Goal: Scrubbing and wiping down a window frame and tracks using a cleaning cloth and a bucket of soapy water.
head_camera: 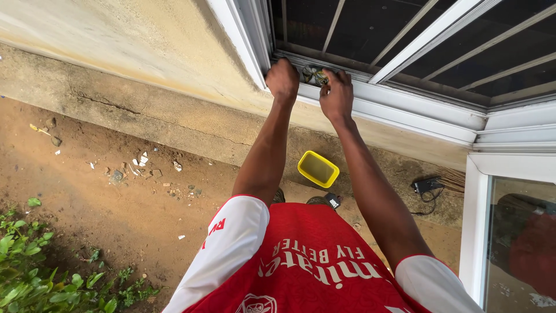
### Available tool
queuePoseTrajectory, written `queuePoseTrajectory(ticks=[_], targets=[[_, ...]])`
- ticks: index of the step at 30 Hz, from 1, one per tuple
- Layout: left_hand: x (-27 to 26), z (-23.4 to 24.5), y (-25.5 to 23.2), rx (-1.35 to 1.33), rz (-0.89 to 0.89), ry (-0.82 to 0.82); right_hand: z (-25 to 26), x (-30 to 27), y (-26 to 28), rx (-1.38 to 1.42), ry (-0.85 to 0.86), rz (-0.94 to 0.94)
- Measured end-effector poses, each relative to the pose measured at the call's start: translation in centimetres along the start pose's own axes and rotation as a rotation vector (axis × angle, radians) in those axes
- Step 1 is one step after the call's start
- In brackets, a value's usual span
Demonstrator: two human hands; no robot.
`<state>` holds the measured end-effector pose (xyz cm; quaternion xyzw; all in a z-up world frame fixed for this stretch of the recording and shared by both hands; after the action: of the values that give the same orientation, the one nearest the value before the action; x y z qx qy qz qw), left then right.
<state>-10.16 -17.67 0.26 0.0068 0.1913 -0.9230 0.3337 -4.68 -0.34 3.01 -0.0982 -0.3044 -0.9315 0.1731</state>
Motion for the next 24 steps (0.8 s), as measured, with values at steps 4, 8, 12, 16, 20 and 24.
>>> queuePoseTrajectory(ticks=[4,8,12,16,20,24], targets=[[0.2,-1.5,0.4,-0.030,-0.010,-0.011,0.5,-0.8,0.4,0.053,-0.036,0.006],[1.1,-3.0,0.4,-0.026,-0.053,-0.249,1.6,-1.9,1.0,0.118,-0.081,0.044],[-0.1,-1.7,1.1,-0.058,-0.059,-0.239,2.3,-3.3,1.0,0.154,-0.133,0.106],[-4.1,4.1,1.4,-0.442,-0.153,-0.044,2.3,-3.7,-0.1,0.222,-0.156,0.171],[-9.0,5.6,5.3,-1.154,-0.075,0.504,2.6,-4.0,0.1,0.258,-0.143,0.148],[-12.7,7.2,9.0,-1.131,0.082,0.659,1.3,-4.1,-0.4,0.221,-0.171,0.202]])
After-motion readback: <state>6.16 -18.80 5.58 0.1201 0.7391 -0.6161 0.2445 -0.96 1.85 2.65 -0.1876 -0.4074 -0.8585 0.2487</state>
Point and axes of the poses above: each hand's wrist, its own x-axis towards the middle knuckle, its own z-axis out of the back of the hand, y = z × x, the point moved 1 cm from there along x, towards the middle knuckle, and after that the axes turned 12 degrees about z, right-handed, at the moved point
